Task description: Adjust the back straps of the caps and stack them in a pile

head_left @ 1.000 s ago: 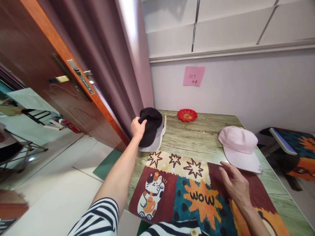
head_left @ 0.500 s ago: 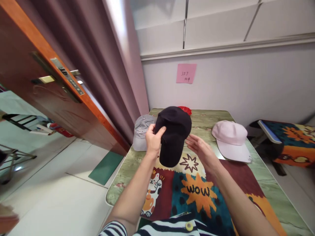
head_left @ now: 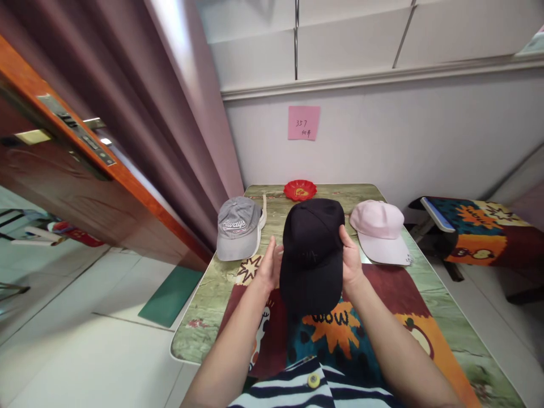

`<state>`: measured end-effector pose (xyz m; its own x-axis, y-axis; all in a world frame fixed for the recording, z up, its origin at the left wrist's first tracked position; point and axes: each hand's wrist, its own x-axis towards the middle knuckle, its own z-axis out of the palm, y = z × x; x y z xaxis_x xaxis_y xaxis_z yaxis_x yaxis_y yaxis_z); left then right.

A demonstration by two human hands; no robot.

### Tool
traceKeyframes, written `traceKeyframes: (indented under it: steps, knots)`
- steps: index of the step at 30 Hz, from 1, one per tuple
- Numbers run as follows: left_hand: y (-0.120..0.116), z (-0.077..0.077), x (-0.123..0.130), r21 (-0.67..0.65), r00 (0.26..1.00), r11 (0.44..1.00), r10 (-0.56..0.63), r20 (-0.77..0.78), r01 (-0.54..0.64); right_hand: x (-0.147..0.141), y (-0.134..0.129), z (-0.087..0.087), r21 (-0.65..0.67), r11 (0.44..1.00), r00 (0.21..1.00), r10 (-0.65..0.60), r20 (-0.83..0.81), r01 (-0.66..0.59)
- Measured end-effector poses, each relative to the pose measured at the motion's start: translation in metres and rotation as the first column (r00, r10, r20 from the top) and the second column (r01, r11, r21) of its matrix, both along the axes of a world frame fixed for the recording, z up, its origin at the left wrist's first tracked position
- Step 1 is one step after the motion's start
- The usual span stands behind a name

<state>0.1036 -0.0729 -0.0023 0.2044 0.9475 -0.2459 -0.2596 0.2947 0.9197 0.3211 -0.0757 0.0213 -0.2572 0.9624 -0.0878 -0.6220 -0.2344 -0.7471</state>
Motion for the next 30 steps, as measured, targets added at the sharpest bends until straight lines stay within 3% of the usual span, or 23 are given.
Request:
traceKeyframes:
  steps: [2,5,10,16,20,24,27,30]
  knots:
    - [-0.005,0.0,0.004,-0.014,0.982,0.993,-0.112,0.155,0.115,-0.002,-0.004,-0.004,0.002,1.0,1.0,0.012,0.022,-0.012]
    - [-0.009,0.009,0.009,0.005,0.911,0.987,-0.147,0.385,0.158,-0.005,-0.009,-0.012,-0.014,1.0,0.999,-0.025,0.047,0.026]
    - [-0.012,0.029,0.015,0.03,0.885,0.994,-0.104,0.454,0.101,-0.005,-0.013,-0.02,-0.002,0.995,0.991,-0.102,0.092,0.103]
    - [-0.008,0.036,0.011,0.009,0.928,0.995,-0.092,0.36,0.095,0.014,-0.013,-0.012,0.055,0.991,0.979,-0.132,0.154,0.125]
    - [0.011,0.042,0.001,-0.015,0.966,0.998,-0.056,0.253,0.062,0.029,-0.008,-0.004,-0.02,0.987,0.968,-0.149,0.202,0.156]
    - [0.027,0.061,-0.002,0.153,0.981,0.986,0.038,0.192,-0.069,0.04,0.001,0.01,0.118,0.958,0.92,-0.285,0.269,0.263]
    - [0.033,0.077,-0.005,0.305,0.998,0.952,-0.03,0.061,0.01,0.053,0.006,0.018,0.243,0.939,0.883,-0.318,0.344,0.244]
    - [0.034,0.078,-0.01,0.402,0.993,0.911,-0.048,-0.11,0.088,0.064,0.007,0.014,0.326,0.929,0.828,-0.319,0.462,0.176]
